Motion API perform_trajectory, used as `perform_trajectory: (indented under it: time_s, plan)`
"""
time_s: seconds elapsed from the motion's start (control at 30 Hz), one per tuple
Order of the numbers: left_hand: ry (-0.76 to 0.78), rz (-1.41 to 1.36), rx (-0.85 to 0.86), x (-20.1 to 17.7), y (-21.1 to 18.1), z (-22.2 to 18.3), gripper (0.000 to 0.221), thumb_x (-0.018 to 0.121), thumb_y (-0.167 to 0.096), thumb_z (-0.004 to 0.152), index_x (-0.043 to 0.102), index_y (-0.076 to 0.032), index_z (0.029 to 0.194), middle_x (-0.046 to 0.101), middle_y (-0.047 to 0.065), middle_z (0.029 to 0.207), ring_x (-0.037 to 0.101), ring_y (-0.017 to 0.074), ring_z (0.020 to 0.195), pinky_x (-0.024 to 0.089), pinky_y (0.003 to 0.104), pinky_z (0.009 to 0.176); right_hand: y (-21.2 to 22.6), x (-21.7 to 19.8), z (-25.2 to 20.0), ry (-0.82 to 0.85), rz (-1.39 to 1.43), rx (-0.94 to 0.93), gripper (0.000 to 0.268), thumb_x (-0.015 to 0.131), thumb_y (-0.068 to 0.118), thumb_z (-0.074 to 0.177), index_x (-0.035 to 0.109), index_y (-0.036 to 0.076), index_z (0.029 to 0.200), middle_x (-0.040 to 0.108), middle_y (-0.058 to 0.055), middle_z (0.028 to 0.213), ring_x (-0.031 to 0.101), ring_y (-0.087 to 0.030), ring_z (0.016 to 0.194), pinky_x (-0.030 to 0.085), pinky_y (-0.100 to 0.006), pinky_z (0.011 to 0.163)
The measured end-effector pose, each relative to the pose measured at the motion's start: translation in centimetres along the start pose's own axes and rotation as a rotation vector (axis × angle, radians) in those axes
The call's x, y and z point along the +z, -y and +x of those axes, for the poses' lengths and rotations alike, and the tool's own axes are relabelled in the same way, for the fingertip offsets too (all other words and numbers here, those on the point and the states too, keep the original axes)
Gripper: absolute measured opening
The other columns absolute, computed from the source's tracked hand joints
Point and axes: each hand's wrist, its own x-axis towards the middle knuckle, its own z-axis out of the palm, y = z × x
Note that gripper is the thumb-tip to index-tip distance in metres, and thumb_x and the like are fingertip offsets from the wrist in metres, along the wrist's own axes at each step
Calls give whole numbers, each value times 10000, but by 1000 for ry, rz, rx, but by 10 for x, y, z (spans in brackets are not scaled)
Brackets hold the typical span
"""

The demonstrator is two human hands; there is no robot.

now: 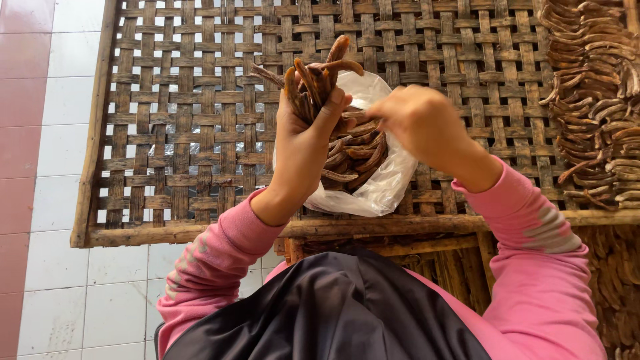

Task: The person picks up dried banana slices from a woven wooden tray and places them into a clear plastic bag.

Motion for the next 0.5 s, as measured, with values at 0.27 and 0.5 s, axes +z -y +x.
perform_trajectory:
  time_s: [0.27, 0.5]
  plan:
    - [44, 4, -9, 3, 10, 3, 406, 709, -84, 1028, 496, -11, 1365, 662, 104, 1203, 716, 187, 1091, 621, 337, 954, -6, 47, 2, 399, -190, -165, 83, 664, 90, 798, 707, 71, 866, 700, -84, 918, 692, -302, 945, 562, -426, 801]
    - [92, 12, -47, 0, 4, -8, 420, 698, -81, 1023, 483, -31, 1381, 655, 45, 1164, 680, 119, 1048, 624, 313, 907, -15, 42, -12, 785, -369, 136, 228, 681, 46, 801, 674, 35, 1028, 663, -175, 1047, 694, -350, 974, 581, -432, 808]
